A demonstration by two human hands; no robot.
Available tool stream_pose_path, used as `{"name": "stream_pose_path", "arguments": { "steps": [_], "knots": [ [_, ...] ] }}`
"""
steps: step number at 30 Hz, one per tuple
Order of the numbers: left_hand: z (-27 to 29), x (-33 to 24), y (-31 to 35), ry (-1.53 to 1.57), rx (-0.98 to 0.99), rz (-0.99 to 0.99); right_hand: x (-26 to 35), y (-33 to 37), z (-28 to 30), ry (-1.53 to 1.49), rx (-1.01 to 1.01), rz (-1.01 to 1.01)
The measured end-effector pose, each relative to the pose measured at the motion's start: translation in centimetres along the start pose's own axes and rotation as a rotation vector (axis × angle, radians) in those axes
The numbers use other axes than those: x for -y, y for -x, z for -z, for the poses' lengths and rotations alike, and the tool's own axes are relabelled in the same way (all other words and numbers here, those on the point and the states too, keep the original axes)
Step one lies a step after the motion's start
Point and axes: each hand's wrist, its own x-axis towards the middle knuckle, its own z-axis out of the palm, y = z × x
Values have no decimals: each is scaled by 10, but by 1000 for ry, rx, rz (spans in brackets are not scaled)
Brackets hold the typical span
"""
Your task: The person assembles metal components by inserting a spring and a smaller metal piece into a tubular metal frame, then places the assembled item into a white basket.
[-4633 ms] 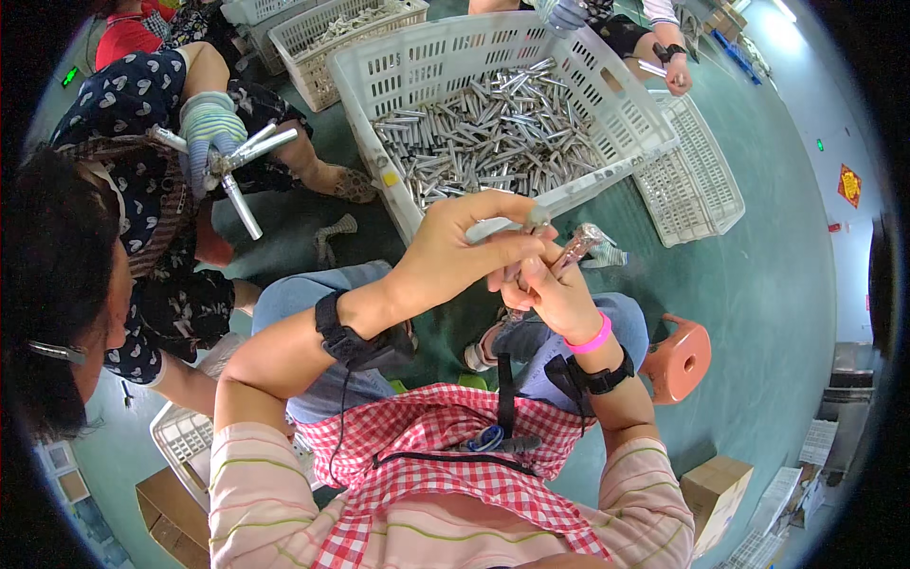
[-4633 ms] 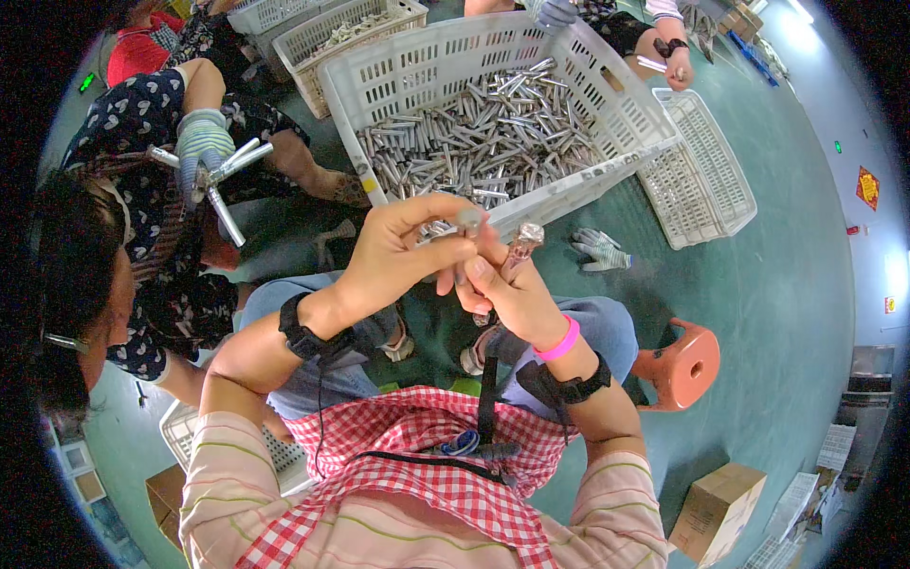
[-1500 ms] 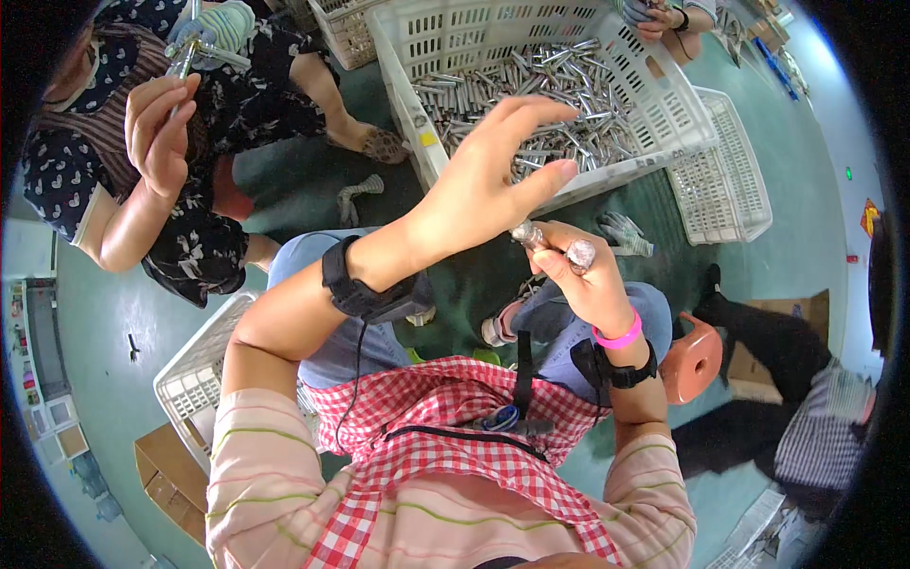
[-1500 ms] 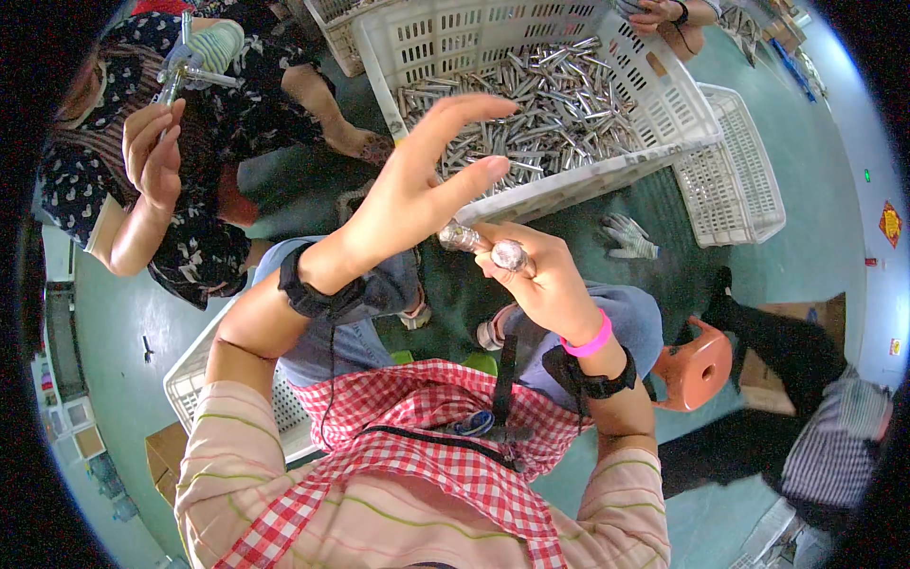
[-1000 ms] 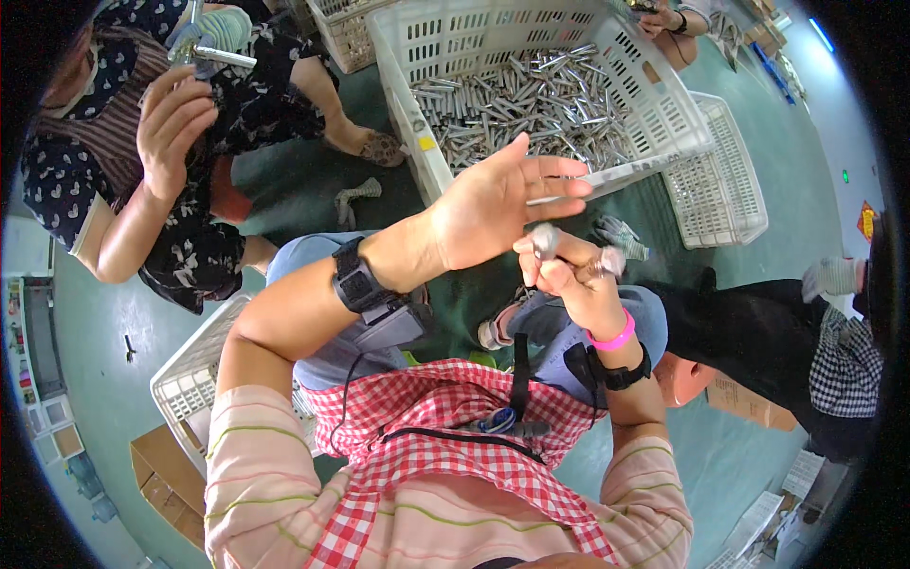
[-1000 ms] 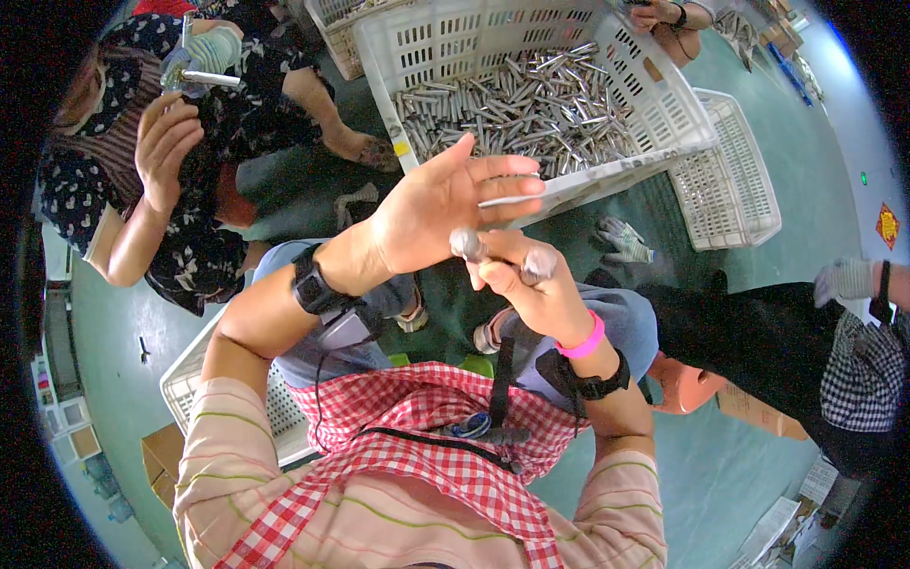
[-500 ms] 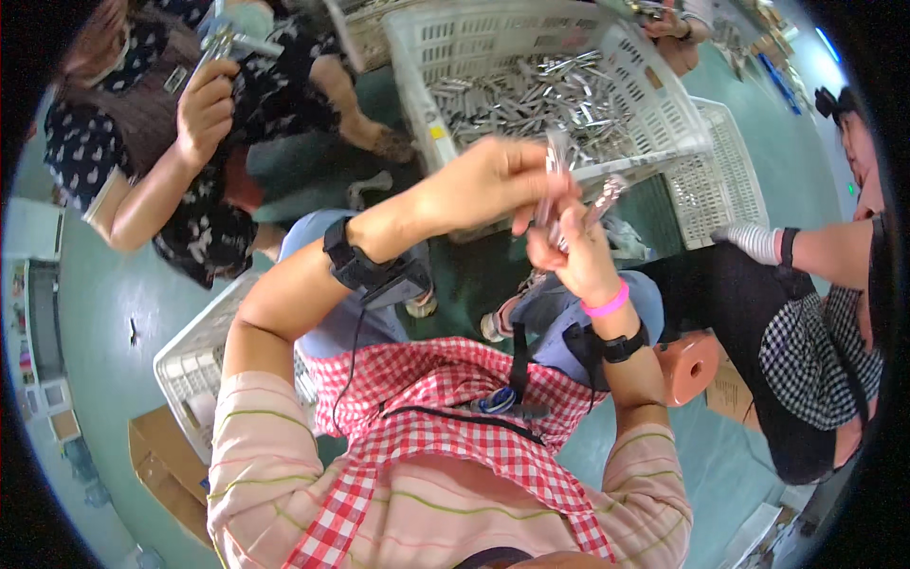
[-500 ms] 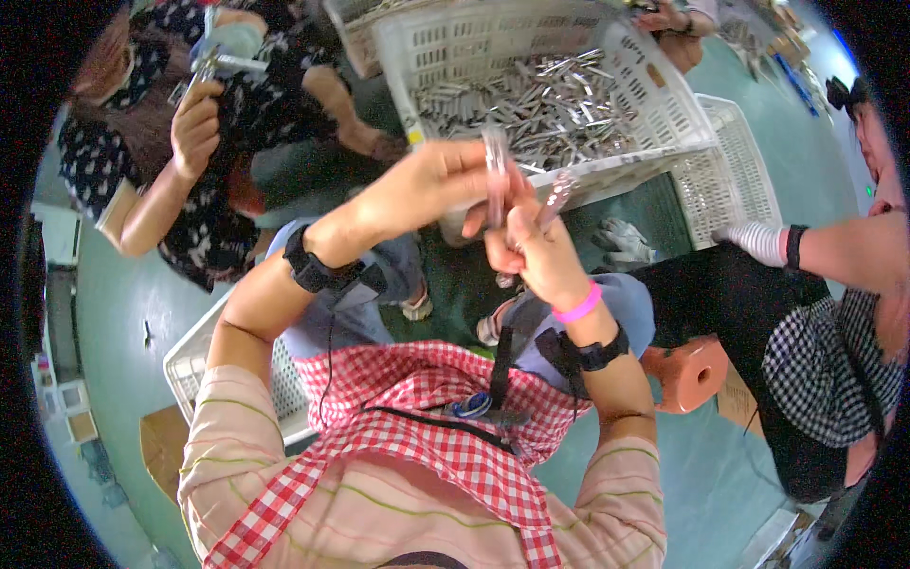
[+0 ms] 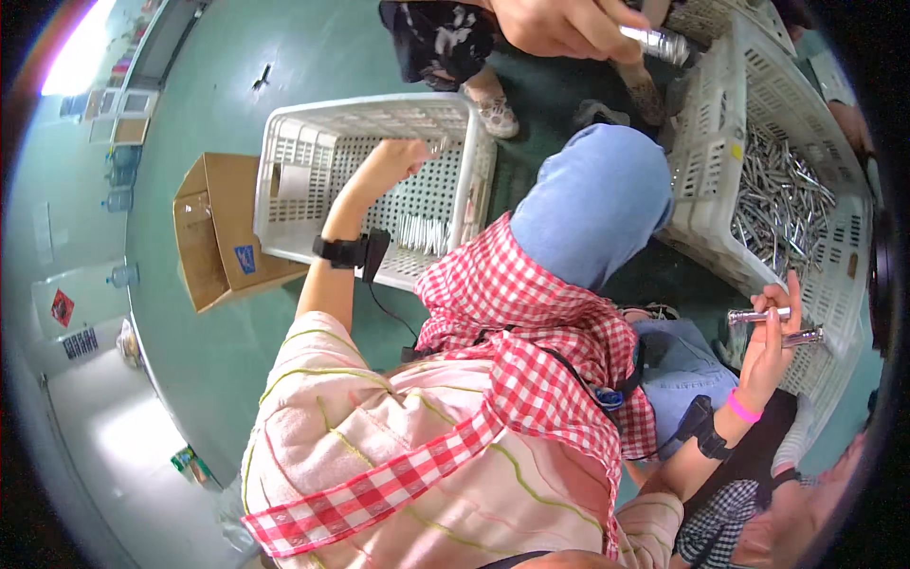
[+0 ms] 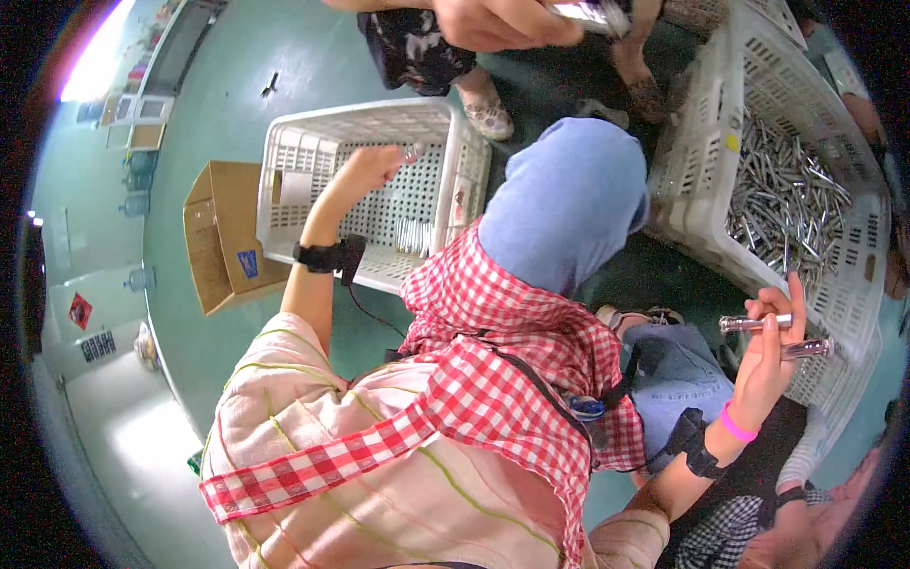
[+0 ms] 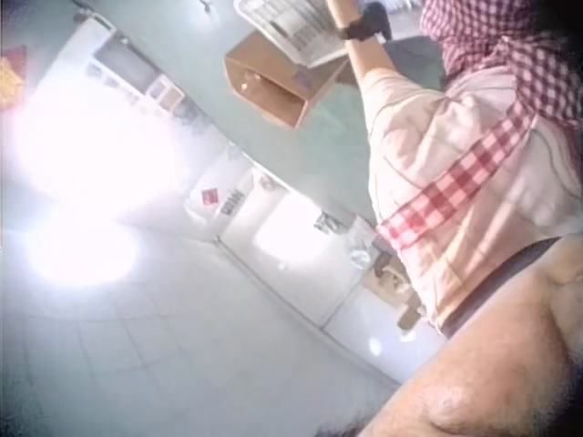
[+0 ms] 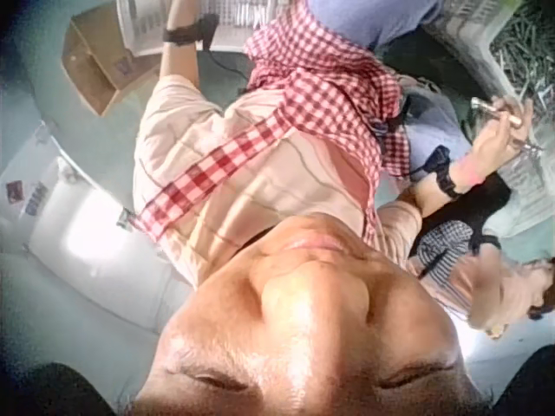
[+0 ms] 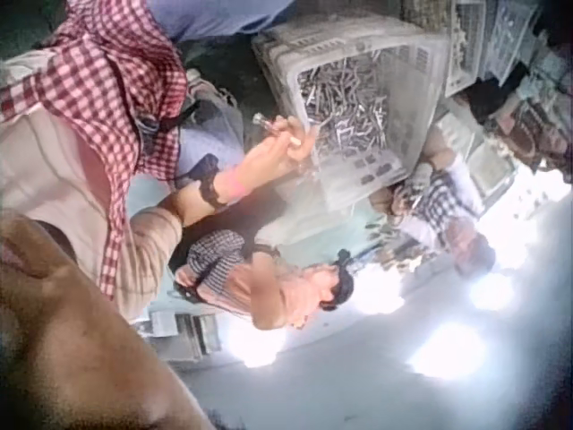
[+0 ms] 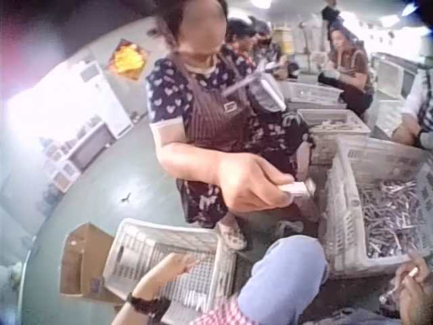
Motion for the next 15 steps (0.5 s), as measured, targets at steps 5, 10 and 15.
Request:
{"name": "stream_pose_path", "arguments": {
  "steps": [5,10,15],
  "knots": [
    [-96,82,39,-223,503,552,-3,-7,-24,133,6,-53],
    [-153,95,37,-101,779,218,-1,-3,-31,76,49,-103],
    [-43,-4,-32,-5,-70,503,-4,-3,-15,-215,2,-89]
  ]
}}
